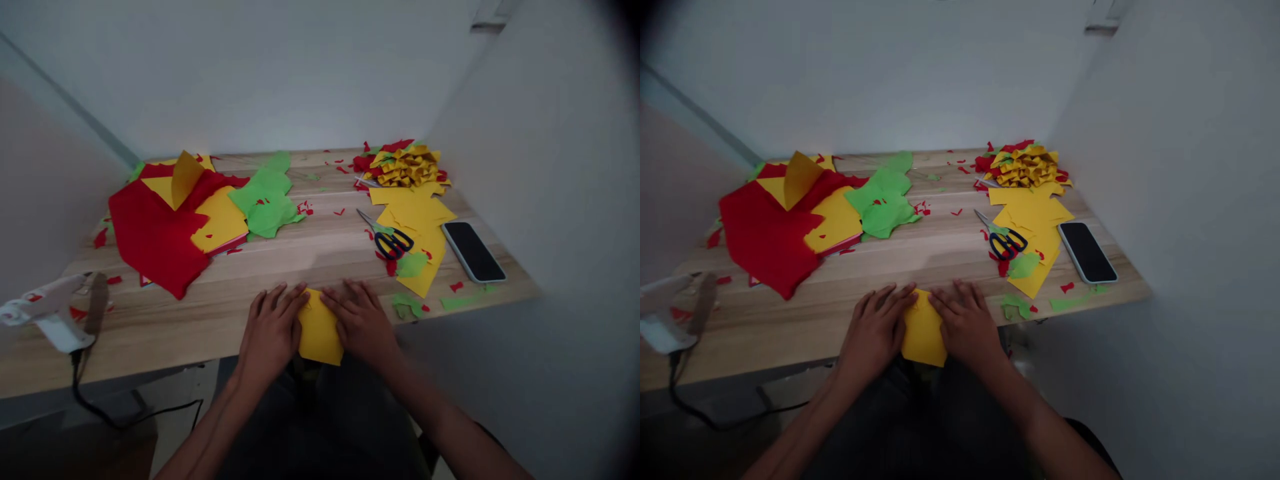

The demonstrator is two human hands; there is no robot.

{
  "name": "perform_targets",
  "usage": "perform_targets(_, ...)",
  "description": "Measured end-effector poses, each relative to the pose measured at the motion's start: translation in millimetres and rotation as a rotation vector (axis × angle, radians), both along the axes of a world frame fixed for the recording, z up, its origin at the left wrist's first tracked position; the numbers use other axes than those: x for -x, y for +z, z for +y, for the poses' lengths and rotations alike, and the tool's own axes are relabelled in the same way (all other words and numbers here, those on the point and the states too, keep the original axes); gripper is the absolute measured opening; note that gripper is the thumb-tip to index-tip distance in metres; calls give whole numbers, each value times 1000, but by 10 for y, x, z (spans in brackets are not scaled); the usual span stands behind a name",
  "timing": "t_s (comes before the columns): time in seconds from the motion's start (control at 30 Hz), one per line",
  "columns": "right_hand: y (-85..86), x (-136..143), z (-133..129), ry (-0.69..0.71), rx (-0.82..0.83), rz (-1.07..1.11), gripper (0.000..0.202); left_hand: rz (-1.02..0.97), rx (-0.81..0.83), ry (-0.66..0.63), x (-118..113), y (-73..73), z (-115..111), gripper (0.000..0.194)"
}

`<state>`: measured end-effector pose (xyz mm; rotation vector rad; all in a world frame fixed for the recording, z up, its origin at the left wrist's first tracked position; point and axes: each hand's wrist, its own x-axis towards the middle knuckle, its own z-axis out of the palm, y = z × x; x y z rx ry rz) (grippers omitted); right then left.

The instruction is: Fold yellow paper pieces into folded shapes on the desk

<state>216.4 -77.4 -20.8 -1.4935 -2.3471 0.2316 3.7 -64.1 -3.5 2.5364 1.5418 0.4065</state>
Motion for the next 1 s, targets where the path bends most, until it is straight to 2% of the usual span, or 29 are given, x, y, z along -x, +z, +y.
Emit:
perform_targets(0.13,-37,-282,-109,-138,-26,-4,59,-30,-20,6,-1,-3,11,49)
perform_targets(0.27,-13,-384,-156,-122,-70,99,52,-65,-79,101,-13,-11,90,41)
perform_targets(0.37,62,-215,-231,-87,-155,185,48,-65,-108,176,-53,-1,112,34)
perform_targets(0.43,87,-44,-288,0,-166,174,49,-59,-118,218,-88,17,69,31)
perform_targets(0.5,63,106,-321,72,-158,127,50,-51,-122,255,-114,37,-18,30)
perform_targets(0.57,-2,199,-320,81,-155,70,54,-45,-136,275,-113,54,-131,29)
perform_targets(0.63,-76,233,-299,71,-184,42,50,-47,-151,239,-74,62,-251,29)
perform_targets(0.77,-135,215,-291,88,-231,68,25,-90,-111,78,83,49,-443,36)
perform_targets(0.87,-28,220,-317,113,-171,249,13,-285,-21,62,156,38,-502,24)
perform_targets(0.93,137,240,-324,71,-57,507,19,-599,92,105,145,77,-507,13)
perform_targets(1.0,368,259,-330,7,111,766,25,-965,239,156,95,183,-514,17)
